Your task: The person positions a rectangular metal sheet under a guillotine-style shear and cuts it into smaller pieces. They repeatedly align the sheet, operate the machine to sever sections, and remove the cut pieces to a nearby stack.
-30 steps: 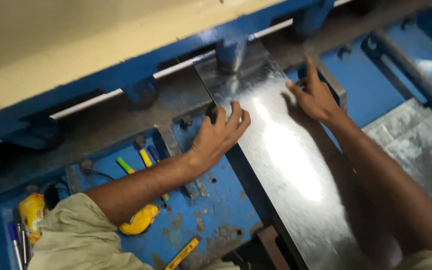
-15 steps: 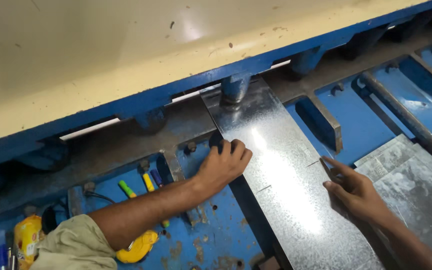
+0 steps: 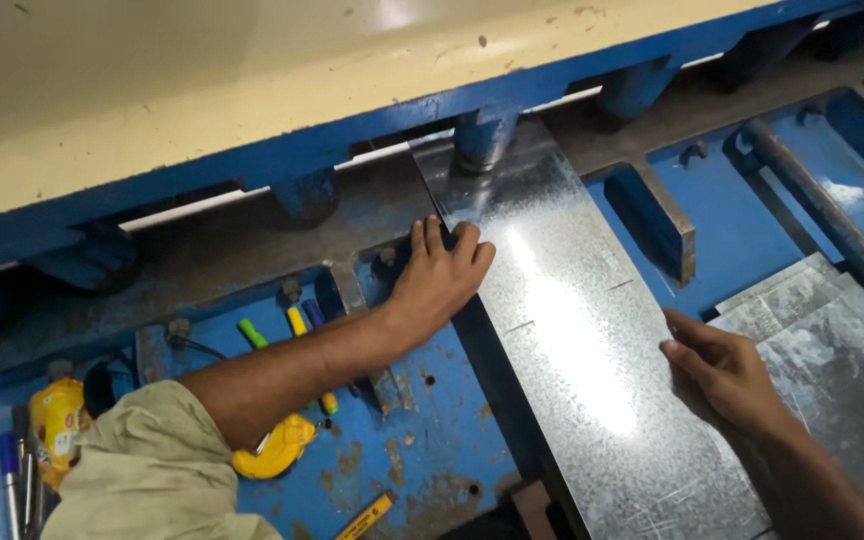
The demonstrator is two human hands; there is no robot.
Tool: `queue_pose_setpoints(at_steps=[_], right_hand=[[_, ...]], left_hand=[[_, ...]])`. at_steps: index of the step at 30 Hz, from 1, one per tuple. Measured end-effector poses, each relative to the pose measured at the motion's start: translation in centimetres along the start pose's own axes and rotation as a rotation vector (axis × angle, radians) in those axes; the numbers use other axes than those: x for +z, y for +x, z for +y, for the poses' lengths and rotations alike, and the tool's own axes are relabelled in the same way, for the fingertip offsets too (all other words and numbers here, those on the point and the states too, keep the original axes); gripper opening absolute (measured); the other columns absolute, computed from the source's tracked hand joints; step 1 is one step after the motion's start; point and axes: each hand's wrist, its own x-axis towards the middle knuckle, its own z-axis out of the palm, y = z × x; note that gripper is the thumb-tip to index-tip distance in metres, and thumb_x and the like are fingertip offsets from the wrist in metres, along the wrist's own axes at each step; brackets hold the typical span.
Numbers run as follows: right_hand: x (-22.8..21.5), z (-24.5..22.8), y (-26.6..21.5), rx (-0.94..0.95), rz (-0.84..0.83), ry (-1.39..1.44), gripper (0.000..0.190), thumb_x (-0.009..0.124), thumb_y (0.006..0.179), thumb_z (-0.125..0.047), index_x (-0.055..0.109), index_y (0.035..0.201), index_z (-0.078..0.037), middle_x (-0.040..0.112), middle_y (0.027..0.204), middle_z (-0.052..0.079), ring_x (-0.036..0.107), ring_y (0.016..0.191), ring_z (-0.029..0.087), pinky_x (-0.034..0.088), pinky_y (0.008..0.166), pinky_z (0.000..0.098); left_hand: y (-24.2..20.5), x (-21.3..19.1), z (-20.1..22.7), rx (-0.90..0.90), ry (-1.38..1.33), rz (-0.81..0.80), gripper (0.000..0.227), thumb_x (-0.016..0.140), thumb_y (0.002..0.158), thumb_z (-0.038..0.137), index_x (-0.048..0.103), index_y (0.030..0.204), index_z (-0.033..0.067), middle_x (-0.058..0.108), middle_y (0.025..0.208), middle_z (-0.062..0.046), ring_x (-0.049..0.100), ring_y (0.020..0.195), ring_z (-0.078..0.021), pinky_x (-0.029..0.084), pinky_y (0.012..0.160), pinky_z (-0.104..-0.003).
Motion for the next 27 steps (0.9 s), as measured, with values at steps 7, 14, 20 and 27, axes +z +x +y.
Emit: queue_pose_setpoints(at_steps=[7,14,20,27], right_hand=[[0.9,-1.6,-0.3,-0.03,0.008,0.095,0.064,0.058,0.092,-0.007,0.042,0.154,-0.004,0.05,0.059,0.0,0.04,0.041,0.008,0.033,0.034,0.0288],[0.8,-0.5,-0.6,-0.086,0.0,0.125,0.057,0.06,0.094,-0.006,0.051,0.15,0.001,0.053,0.06,0.002,0.037,0.042,0.007,0.03,0.035,0.0279],[0.5,0.2,-0.1,-0.114,-0.013,0.132,0.056,0.06,0.093,-0.004,0.052,0.148,0.0,0.054,0.057,0.003,0.037,0.039,0.007,0.03,0.032,0.0282],[0.5,0.4,0.0,-0.089,0.0,0.157,0.056,0.06,0.093,-0.002,0.053,0.148,0.0,0.053,0.058,0.002,0.037,0.04,0.007,0.029,0.034,0.0274]], left_hand=[[0.2,0.4,-0.4,-0.012,-0.005,0.053,0.02,0.067,0.086,0.015,0.056,0.098,0.0023,0.058,0.105,-0.018,0.07,0.105,-0.0444,0.058,0.092,-0.054],[0.3,1.0,-0.4,-0.009,-0.014,0.042,0.019,0.067,0.085,0.011,0.055,0.096,0.0004,0.058,0.106,-0.019,0.07,0.106,-0.0441,0.059,0.093,-0.05],[0.5,1.4,-0.4,-0.017,-0.043,0.052,0.017,0.067,0.087,0.01,0.055,0.094,-0.0001,0.057,0.103,-0.019,0.071,0.104,-0.0456,0.06,0.092,-0.051],[0.4,1.5,-0.4,-0.023,-0.022,0.06,0.016,0.065,0.089,0.009,0.055,0.096,-0.0004,0.057,0.106,-0.019,0.07,0.106,-0.0449,0.06,0.093,-0.049]])
